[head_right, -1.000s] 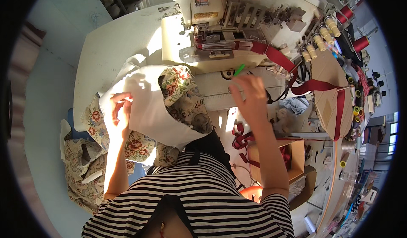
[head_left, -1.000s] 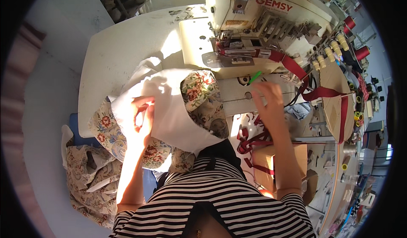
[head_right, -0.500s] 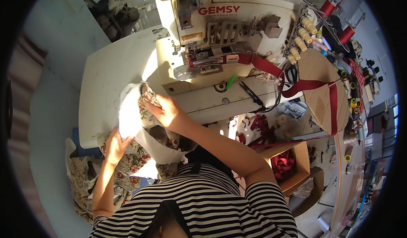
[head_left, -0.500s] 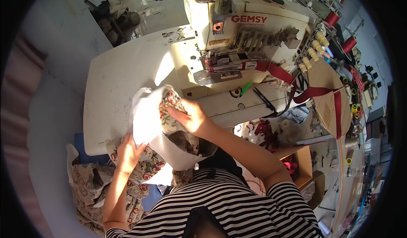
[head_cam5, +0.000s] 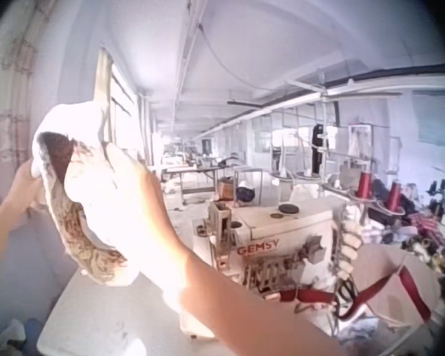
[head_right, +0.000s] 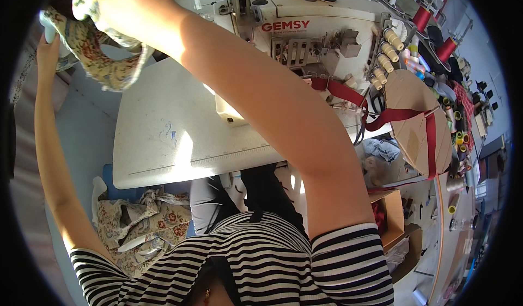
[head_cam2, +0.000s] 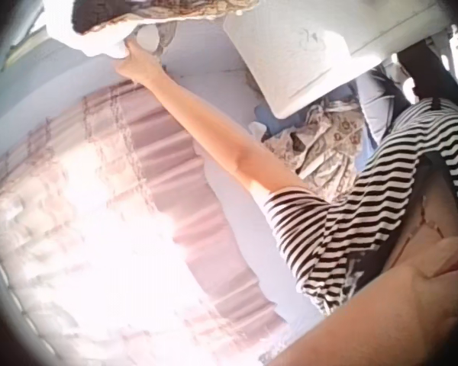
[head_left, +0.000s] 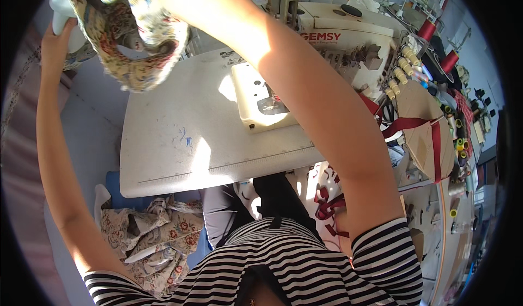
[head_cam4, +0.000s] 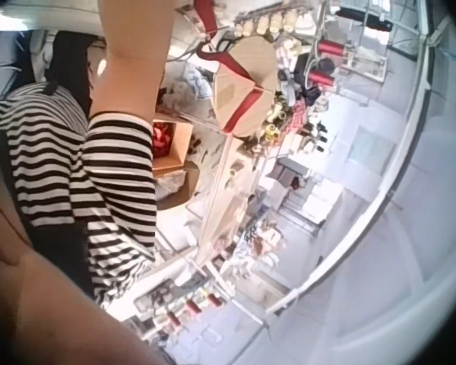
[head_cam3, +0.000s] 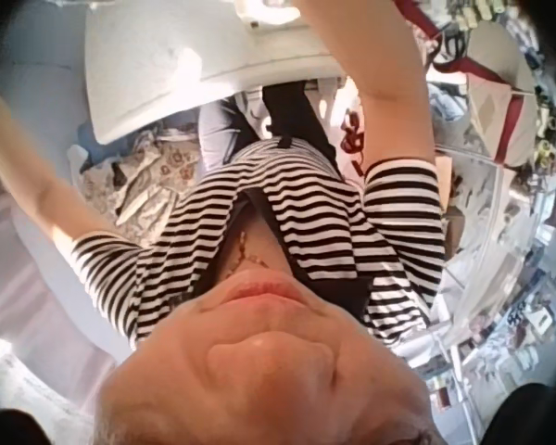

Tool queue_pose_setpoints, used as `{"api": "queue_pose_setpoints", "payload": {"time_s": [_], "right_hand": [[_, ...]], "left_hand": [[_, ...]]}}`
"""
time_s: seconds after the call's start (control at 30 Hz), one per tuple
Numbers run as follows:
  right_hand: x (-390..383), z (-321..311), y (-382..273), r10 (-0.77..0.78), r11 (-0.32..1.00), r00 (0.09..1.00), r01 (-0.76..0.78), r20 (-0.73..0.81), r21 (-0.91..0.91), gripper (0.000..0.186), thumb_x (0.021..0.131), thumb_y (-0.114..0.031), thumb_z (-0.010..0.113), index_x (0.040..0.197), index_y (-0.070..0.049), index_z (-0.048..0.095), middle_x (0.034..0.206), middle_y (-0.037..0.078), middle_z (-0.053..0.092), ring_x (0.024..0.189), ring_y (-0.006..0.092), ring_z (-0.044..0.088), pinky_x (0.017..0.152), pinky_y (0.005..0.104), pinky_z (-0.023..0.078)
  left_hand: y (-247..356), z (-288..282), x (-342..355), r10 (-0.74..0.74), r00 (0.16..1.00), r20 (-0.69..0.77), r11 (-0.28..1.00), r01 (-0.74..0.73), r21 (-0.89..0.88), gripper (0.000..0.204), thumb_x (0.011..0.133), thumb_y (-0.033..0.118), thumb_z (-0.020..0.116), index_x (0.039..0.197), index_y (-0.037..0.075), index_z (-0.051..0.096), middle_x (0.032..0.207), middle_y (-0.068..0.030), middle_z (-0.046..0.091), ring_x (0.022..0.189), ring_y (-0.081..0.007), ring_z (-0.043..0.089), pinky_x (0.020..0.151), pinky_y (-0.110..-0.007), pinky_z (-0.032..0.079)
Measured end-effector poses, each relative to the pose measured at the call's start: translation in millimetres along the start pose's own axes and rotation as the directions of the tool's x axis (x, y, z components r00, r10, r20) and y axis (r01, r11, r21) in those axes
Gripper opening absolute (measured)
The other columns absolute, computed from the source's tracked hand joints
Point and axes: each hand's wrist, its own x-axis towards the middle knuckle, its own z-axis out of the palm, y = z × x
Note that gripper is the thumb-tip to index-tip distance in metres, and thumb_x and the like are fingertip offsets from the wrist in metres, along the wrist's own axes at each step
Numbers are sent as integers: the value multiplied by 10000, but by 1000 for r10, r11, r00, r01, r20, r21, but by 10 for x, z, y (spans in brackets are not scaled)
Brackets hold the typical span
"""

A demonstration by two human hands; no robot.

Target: The person sews a floral-patterned fabric piece using a GEMSY overlock sewing machine, attaching a red ribbon trim along the edge. They repeatedly guide the fabric through the machine, cut threads with scissors, and adjust the ribbon and fabric alignment.

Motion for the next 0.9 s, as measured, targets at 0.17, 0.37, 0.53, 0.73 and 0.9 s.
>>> {"api": "queue_pose_setpoints", "payload": {"time_s": [0.17,0.37,0.53,0.73,0.9], "right_hand": [[-902,-193,308,333,943,943,-333,8,-27,270,794,-229,709,919,-5,625,812,86,671,696,106,620,601,272,488],[-1814,-413,528,665,523,743,-535,-74,-664,265,919,-195,511,1051,20,591,673,200,602,555,245,617,564,349,492],[-1871,-388,413,598,495,801,-396,-27,-773,222,883,-150,504,1080,-75,574,911,169,629,772,332,629,641,398,504],[-2085,-458,321,418,315,904,-51,90,-948,325,830,-80,533,1146,-9,557,883,147,633,717,252,648,558,353,523],[-1990,72,297,713,627,636,-389,295,-675,174,936,-137,498,932,12,588,827,120,655,724,192,637,657,357,516]], "left_hand": [[78,523,-1168,114,866,486,970,7,-241,421,830,124,614,1208,-13,492,1104,-116,564,922,-186,574,790,-299,486],[965,731,-2361,138,777,615,827,251,-503,605,796,110,597,1372,80,412,1302,-148,478,1153,-274,489,1010,-364,370],[1456,942,-2618,172,852,495,973,-68,-221,704,767,101,644,1407,141,354,1236,-120,512,1234,-287,436,1083,-471,269],[1233,1133,-2639,192,954,229,969,-148,-197,414,601,-172,480,904,49,654,888,-104,619,1015,-295,571,1042,-460,338],[1576,918,-1780,374,927,-32,928,-374,6,78,651,42,561,679,91,506,662,-5,487,715,-224,492,773,-340,385]]}}
